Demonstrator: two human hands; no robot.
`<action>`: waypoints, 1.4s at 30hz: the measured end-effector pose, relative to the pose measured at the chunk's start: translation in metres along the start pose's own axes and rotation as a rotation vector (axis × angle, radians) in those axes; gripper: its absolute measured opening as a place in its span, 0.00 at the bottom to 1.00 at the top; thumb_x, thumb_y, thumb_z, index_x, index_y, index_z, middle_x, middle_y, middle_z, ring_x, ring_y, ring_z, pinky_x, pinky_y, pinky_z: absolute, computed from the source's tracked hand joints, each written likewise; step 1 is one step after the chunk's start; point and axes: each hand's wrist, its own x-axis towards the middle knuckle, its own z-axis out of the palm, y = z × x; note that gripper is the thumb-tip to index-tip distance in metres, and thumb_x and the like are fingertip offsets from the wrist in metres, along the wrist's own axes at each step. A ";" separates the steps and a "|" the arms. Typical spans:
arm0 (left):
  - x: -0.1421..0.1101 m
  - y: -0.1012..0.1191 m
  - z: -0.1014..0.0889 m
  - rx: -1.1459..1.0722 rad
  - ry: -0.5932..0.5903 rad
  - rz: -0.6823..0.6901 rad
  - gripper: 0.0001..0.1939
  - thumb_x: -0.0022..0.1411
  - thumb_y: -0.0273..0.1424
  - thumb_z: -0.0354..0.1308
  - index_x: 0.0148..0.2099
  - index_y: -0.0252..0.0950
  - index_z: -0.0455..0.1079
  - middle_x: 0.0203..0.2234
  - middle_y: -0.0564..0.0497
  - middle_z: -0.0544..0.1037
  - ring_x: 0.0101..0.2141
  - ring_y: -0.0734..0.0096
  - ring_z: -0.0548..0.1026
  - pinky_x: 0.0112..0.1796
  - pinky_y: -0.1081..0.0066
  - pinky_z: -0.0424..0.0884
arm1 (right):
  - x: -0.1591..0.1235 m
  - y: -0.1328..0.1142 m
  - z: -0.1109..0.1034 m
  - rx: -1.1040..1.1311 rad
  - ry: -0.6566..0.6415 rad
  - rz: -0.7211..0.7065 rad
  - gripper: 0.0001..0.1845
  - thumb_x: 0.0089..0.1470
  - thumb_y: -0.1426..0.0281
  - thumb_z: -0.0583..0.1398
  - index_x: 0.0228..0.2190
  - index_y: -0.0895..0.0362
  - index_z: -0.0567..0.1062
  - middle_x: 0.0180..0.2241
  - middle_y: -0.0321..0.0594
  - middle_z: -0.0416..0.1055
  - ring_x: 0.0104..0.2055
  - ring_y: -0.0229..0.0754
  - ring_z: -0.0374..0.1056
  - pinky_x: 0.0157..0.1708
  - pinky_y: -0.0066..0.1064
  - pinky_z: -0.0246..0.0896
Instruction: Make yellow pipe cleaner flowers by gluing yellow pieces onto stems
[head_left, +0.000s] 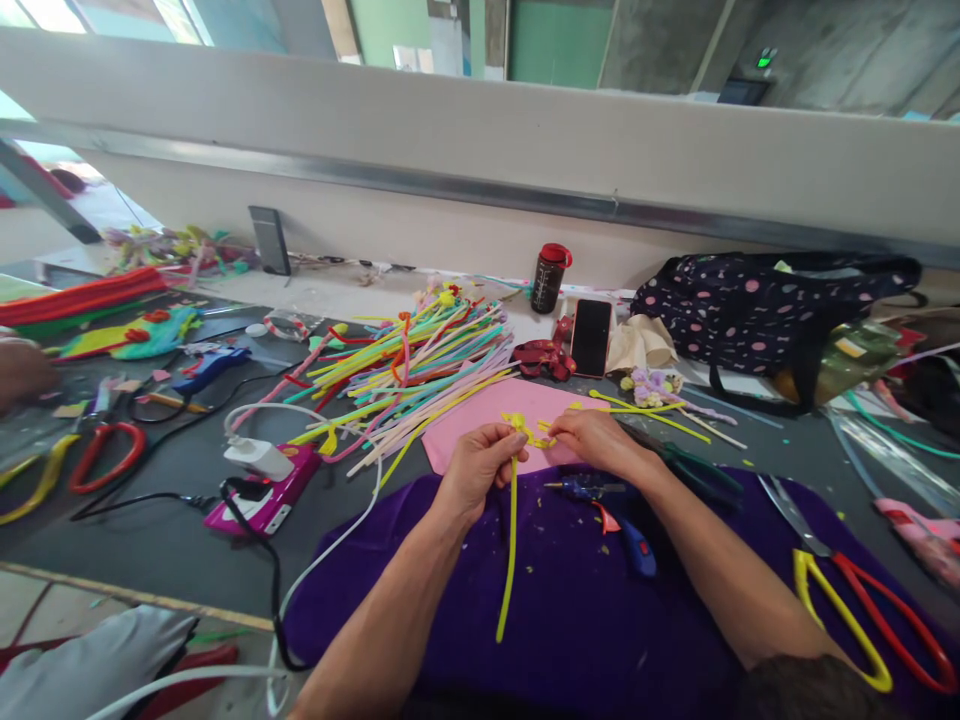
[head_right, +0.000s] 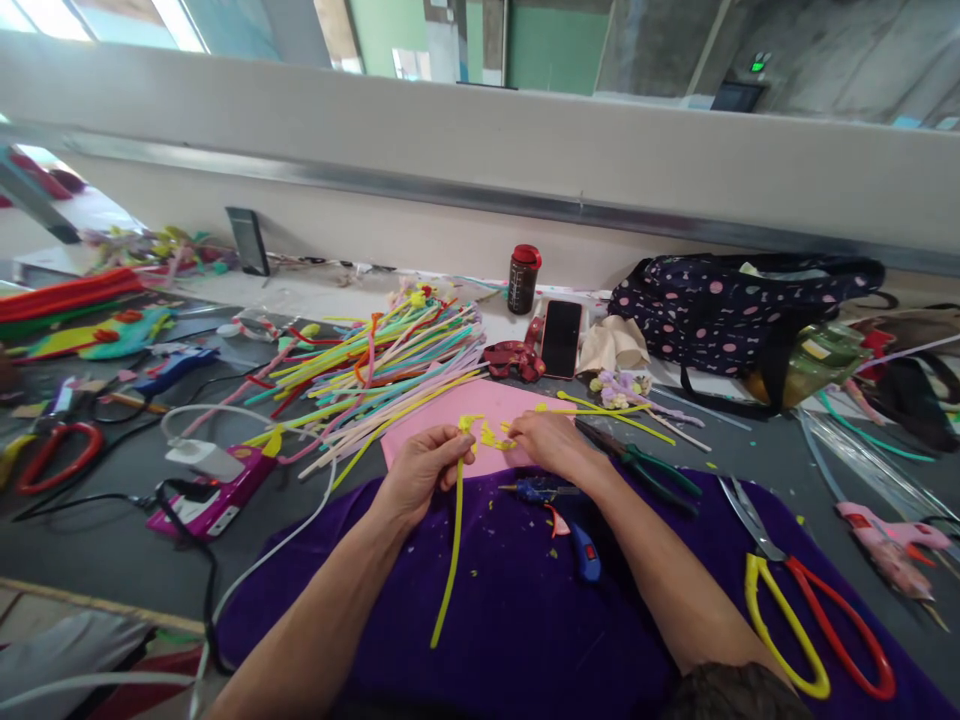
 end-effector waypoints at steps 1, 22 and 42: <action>0.000 0.000 0.000 -0.004 -0.005 0.005 0.12 0.48 0.36 0.61 0.25 0.32 0.67 0.18 0.54 0.73 0.12 0.86 0.61 0.12 0.81 0.53 | 0.000 -0.002 0.000 -0.004 -0.015 -0.009 0.14 0.55 0.72 0.51 0.38 0.56 0.75 0.38 0.42 0.73 0.40 0.41 0.66 0.39 0.27 0.54; -0.001 -0.004 0.000 -0.020 -0.066 0.019 0.13 0.50 0.38 0.59 0.26 0.32 0.68 0.18 0.53 0.73 0.12 0.87 0.61 0.12 0.82 0.52 | 0.019 -0.025 -0.009 0.045 0.043 -0.053 0.06 0.47 0.76 0.55 0.29 0.60 0.73 0.29 0.43 0.72 0.29 0.40 0.66 0.26 0.26 0.51; -0.003 -0.006 0.002 -0.072 -0.074 -0.088 0.10 0.47 0.34 0.62 0.26 0.31 0.70 0.13 0.54 0.72 0.12 0.83 0.64 0.13 0.82 0.57 | -0.018 -0.044 -0.019 0.953 0.208 0.013 0.04 0.48 0.72 0.58 0.29 0.59 0.71 0.23 0.33 0.66 0.22 0.32 0.59 0.22 0.23 0.54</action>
